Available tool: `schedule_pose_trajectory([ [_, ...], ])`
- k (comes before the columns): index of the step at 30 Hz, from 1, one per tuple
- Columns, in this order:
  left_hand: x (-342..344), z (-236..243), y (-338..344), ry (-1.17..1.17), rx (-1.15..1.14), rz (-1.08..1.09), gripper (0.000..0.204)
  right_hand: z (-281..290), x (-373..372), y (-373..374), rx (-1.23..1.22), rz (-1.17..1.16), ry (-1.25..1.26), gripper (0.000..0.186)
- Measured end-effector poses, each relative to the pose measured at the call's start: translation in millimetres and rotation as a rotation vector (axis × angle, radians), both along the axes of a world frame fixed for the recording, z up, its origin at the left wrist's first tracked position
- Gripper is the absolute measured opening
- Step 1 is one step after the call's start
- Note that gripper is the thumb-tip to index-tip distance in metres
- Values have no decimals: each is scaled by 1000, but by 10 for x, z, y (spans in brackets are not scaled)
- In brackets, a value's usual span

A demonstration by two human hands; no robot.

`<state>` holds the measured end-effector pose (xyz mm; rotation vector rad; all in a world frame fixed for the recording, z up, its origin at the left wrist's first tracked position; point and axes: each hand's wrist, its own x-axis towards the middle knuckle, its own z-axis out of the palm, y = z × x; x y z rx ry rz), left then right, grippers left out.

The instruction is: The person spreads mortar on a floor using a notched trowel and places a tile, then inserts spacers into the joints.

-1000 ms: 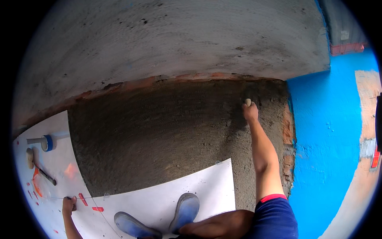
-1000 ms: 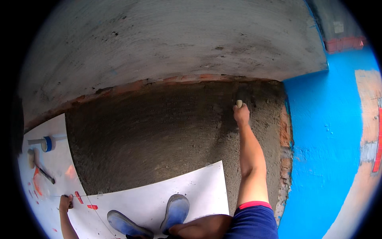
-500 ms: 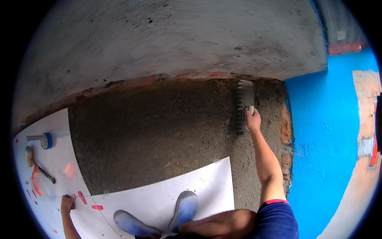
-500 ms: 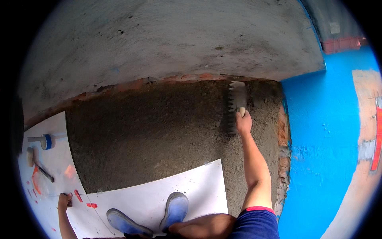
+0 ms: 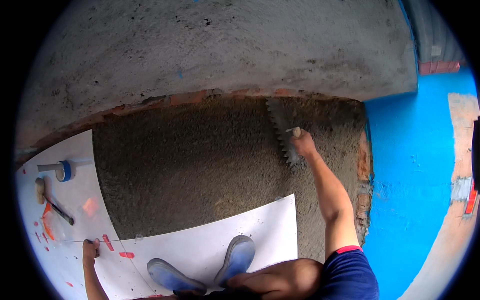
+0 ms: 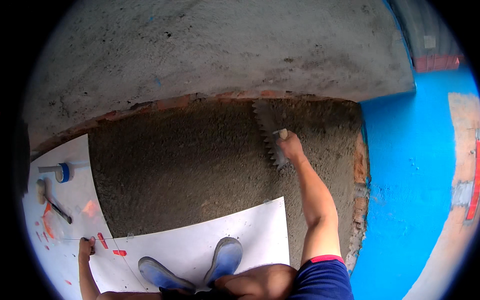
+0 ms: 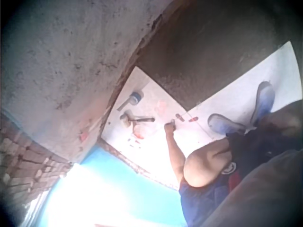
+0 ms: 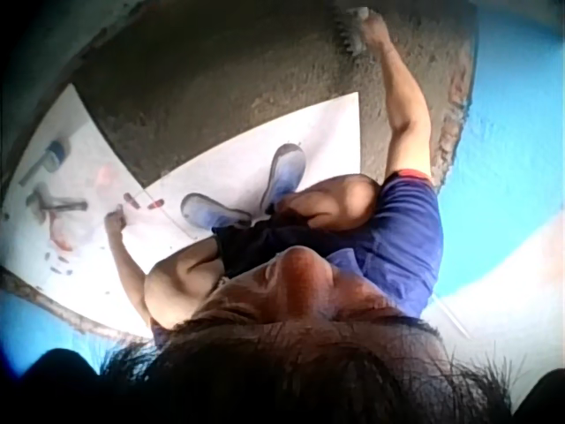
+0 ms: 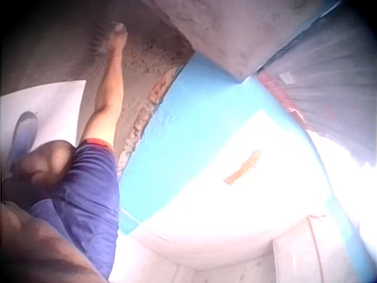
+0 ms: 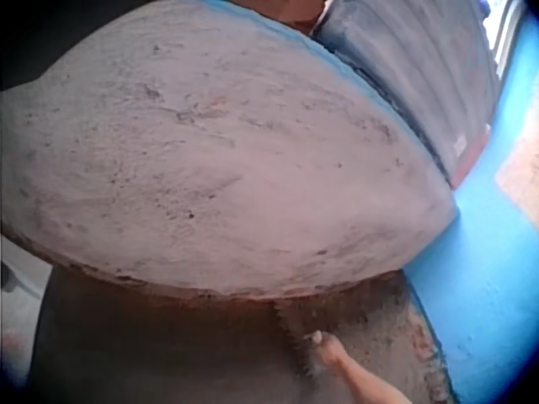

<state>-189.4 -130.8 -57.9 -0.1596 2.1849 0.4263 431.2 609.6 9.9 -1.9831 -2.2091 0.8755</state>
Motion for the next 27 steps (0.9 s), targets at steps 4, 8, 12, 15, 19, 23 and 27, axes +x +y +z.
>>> schedule_pose_trajectory([
  [4, 18, -18, 5, 20, -9, -20, 30, 66, -265, -164, 45, 78, -69, 40],
  [8, -9, -35, -40, 18, -18, -32, 34, 124, -664, -428, 38, 136, -118, 39],
  [12, -24, -45, -62, 23, -7, -27, 36, 9, -1088, -792, 45, 116, -57, 37],
  [15, -4, -20, -27, 28, -13, -49, 38, 57, -1408, -1020, 30, 113, -100, 37],
  [19, 18, 46, 2, 47, -20, -51, 40, 29, -1735, -1235, -2, 164, -97, 39],
  [23, 61, 106, 124, 34, -27, -40, 43, -21, -2093, -1533, -48, 199, -63, 43],
  [27, 0, 57, 97, 14, -46, -53, 43, -56, -2361, -1748, -101, 176, -49, 44],
])
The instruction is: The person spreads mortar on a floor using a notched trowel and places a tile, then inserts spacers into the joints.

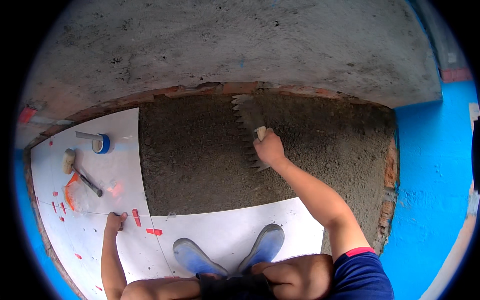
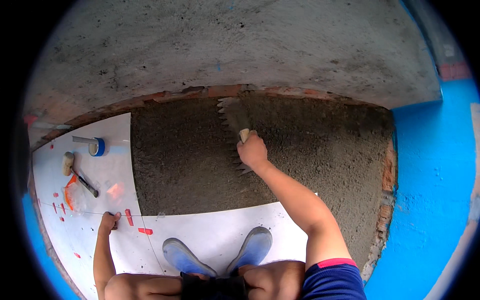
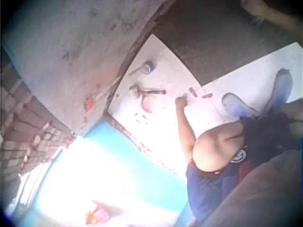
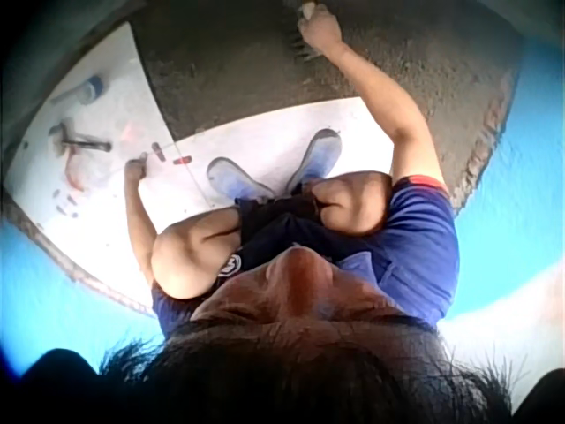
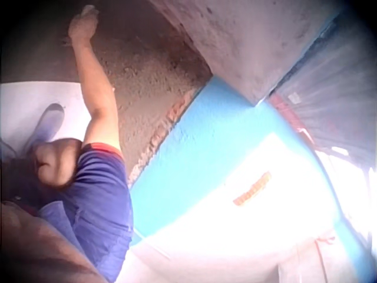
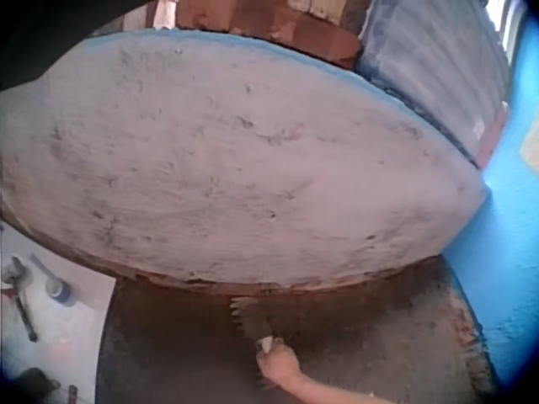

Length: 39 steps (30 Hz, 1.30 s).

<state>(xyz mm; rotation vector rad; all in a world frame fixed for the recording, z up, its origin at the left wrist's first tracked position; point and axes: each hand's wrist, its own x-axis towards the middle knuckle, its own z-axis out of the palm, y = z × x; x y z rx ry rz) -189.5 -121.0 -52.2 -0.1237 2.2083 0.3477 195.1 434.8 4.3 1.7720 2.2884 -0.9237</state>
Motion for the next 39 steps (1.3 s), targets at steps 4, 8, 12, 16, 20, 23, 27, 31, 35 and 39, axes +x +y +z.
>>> schedule_pose_trajectory([
  [4, -110, -72, -45, -42, -41, -7, 41, 50, -91, -54, 10, 74, 34, 41],
  [8, -275, -126, -138, -96, -56, -86, 38, -227, -238, -88, -592, 29, 412, 41],
  [12, -117, -219, -94, -54, -39, -64, 37, -221, -100, -356, -296, 170, 487, 43],
  [16, -169, -70, -205, -16, -44, -69, 38, -118, 332, -31, -82, 66, 178, 49],
  [20, -116, -148, -178, 46, 29, -97, 41, -316, 1565, 635, 70, -271, 97, 48],
  [23, -195, -162, -282, 10, 44, -93, 41, -388, 2413, 866, 197, -432, 143, 37],
  [27, -96, -184, -123, -8, 14, -62, 38, -237, 3302, 1099, 163, -707, 151, 27],
  [31, -117, -72, -185, 3, 11, -91, 40, -140, 3667, 1122, 328, -801, 278, 22],
  [35, -115, -215, -213, 25, 20, -88, 41, -122, 4250, 1121, 565, -741, 15, 26],
  [39, -128, -199, -267, 41, 5, -87, 42, -194, 4096, 1077, 294, -800, 151, 23],
])
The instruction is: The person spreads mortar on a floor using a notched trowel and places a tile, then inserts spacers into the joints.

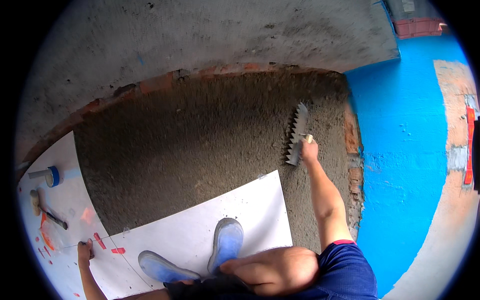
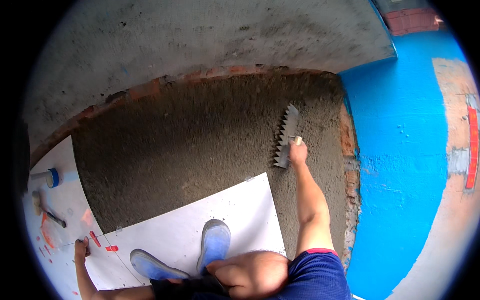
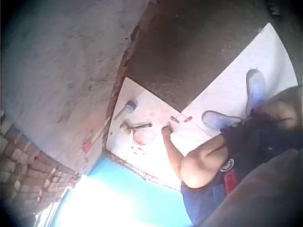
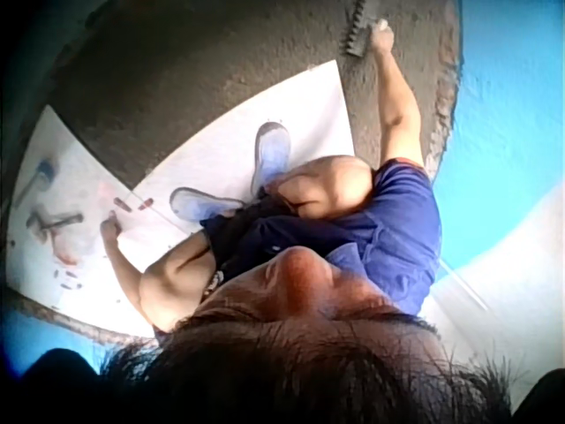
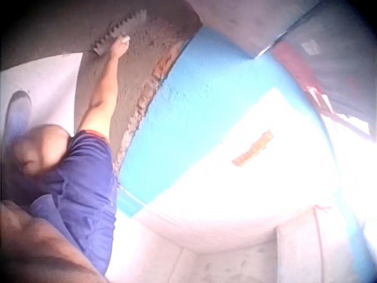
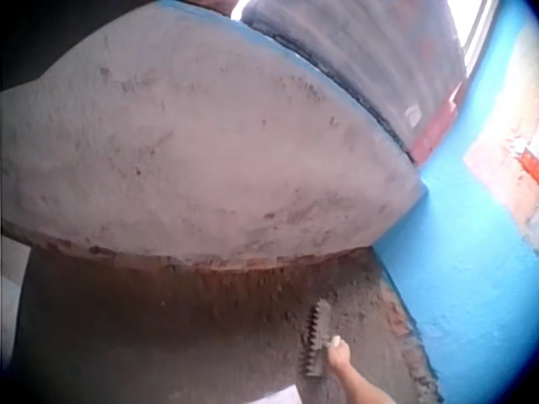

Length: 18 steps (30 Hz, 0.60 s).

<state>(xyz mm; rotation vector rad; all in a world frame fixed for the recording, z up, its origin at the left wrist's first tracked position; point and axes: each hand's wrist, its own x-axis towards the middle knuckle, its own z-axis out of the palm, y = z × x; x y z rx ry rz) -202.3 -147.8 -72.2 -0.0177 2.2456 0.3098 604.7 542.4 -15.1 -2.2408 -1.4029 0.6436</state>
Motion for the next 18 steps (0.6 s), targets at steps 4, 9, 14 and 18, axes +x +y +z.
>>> schedule_pose_trajectory([
  [4, -26, 20, 38, -71, 8, 17, 38, -101, -732, -193, -96, 90, 141, 19],
  [9, 37, 8, 2, -8, 22, 70, 37, 69, -1521, -476, -171, 183, 234, 25],
  [14, 99, -13, 91, 0, 42, 68, 37, 61, -2107, -852, -172, 399, 181, 30],
  [18, 61, 13, -7, 13, 75, 92, 37, 140, -2826, -1373, -206, 598, 77, 39],
])
